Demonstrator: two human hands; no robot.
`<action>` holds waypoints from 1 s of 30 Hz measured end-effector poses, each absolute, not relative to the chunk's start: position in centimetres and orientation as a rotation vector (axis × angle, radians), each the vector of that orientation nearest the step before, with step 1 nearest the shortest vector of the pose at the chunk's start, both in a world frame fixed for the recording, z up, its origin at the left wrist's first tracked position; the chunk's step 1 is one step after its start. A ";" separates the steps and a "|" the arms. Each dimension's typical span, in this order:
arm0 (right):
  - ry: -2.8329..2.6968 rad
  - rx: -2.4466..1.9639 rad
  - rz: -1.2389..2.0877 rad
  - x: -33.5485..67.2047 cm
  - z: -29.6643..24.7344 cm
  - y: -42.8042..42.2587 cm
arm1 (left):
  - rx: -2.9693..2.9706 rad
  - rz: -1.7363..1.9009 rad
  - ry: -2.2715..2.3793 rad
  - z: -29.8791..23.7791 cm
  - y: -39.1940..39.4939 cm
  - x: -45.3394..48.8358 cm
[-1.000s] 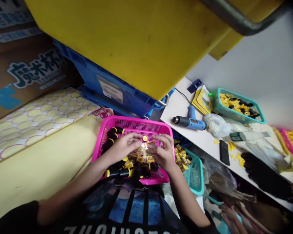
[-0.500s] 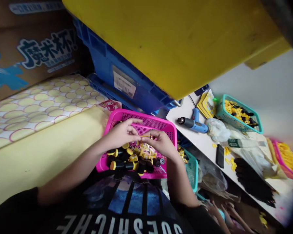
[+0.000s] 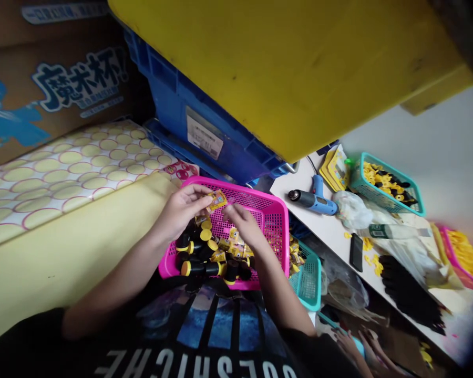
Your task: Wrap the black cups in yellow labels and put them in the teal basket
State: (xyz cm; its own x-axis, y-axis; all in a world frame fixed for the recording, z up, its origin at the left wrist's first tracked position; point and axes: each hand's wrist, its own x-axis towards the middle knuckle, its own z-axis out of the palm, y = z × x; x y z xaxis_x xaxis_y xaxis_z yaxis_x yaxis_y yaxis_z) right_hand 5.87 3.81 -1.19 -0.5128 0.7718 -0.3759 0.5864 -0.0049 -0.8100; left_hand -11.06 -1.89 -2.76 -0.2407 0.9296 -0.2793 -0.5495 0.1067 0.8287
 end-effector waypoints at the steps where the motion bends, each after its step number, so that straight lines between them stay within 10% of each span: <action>1: -2.267 -1.534 1.478 5.5 -1.5 3.6 | 0.496 1.488 1.129 -2.7 -1.9 -11.5; 10: -2.702 -1.656 1.168 4.0 -2.4 2.7 | 0.534 1.508 1.480 -2.4 -3.0 -12.5; 18: -1.349 -1.092 1.746 9.2 1.2 5.4 | 0.714 1.381 1.454 -2.9 -3.0 -12.4; 30: -1.514 -1.030 1.926 9.3 1.1 6.3 | 0.873 1.325 1.454 -2.4 -2.5 -11.4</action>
State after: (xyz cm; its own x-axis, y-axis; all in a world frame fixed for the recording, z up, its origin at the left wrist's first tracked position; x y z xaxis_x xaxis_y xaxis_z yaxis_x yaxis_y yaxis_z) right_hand 9.32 6.28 1.07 -0.6022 0.7533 -0.2644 0.0791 -0.2732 -0.9587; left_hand -11.36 -2.50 -2.38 -0.2945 0.9390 -0.1778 -0.0901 0.1579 0.9833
